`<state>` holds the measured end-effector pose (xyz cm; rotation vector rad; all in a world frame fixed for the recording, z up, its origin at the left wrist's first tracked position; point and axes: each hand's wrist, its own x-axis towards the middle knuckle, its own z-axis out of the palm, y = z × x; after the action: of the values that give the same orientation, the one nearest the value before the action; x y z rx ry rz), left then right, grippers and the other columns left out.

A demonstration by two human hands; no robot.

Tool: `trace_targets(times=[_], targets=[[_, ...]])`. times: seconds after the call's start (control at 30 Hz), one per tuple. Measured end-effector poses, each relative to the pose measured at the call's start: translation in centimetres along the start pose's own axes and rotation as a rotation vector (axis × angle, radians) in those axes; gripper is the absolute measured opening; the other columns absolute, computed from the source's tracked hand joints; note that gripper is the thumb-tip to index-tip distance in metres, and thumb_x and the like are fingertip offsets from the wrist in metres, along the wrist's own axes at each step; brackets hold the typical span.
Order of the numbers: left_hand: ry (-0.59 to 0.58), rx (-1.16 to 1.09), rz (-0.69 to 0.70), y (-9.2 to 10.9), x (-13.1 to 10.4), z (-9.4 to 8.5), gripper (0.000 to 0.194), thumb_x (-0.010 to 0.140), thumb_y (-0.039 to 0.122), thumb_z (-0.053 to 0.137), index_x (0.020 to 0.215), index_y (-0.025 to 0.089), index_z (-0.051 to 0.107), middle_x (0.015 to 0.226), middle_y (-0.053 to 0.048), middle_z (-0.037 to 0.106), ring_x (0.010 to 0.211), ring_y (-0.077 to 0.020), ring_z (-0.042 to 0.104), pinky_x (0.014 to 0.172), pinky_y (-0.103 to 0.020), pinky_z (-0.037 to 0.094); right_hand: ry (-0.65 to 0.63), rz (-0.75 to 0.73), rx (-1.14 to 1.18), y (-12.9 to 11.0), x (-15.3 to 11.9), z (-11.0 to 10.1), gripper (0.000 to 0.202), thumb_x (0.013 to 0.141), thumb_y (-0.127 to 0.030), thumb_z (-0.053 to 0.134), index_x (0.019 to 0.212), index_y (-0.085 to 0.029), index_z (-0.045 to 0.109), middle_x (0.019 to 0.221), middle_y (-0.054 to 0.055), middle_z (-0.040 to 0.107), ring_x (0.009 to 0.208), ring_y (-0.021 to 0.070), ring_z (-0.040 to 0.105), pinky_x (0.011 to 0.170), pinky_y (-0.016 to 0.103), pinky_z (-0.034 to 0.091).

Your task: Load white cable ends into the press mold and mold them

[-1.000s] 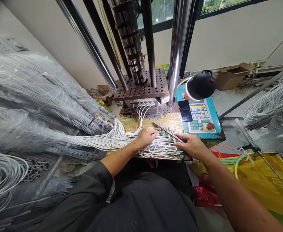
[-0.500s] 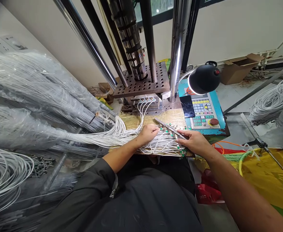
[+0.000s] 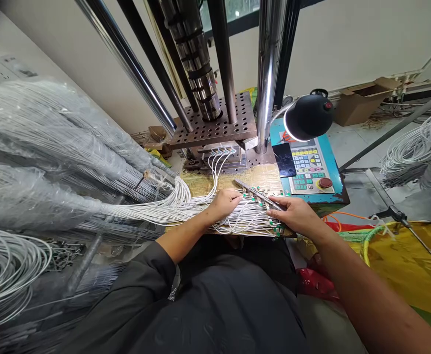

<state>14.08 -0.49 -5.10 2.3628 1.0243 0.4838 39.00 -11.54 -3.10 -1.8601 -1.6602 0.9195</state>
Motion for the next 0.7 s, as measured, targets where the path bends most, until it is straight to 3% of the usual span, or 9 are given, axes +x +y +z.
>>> trace_targets(times=[0.33,0.57,0.7], targets=[[-0.067,0.170,-0.014,1.5,0.4,-1.3,0.032,0.096,0.024,0.051,0.071,0.018,0.071,0.077,-0.004,0.063,0.080,-0.0185,0.057,0.078,-0.032,0.040,0.001,0.010,-0.003,-0.5,0.0,-0.2,0.066,0.078,-0.050,0.070,0.134,-0.017,0.068,0.134,0.008,0.068,0.124,0.0311,0.065,0.110,0.039,0.049],[-0.051,0.259,0.010,1.4,0.3,-1.0,0.032,0.097,0.025,0.050,0.074,0.019,0.072,0.081,-0.007,0.065,0.086,-0.0219,0.059,0.081,-0.036,0.038,0.024,-0.028,-0.002,-0.5,0.0,-0.3,0.060,0.077,-0.049,0.072,0.130,-0.021,0.071,0.131,0.006,0.069,0.121,0.0324,0.066,0.107,0.040,0.051],[-0.053,0.212,-0.041,1.4,0.5,-1.0,0.033,0.096,0.024,0.052,0.070,0.019,0.072,0.078,-0.006,0.066,0.083,-0.0205,0.059,0.083,-0.035,0.039,0.022,-0.026,0.005,-0.5,0.0,-0.2,0.063,0.077,-0.050,0.072,0.131,-0.018,0.070,0.131,0.008,0.069,0.121,0.0327,0.066,0.107,0.041,0.051]])
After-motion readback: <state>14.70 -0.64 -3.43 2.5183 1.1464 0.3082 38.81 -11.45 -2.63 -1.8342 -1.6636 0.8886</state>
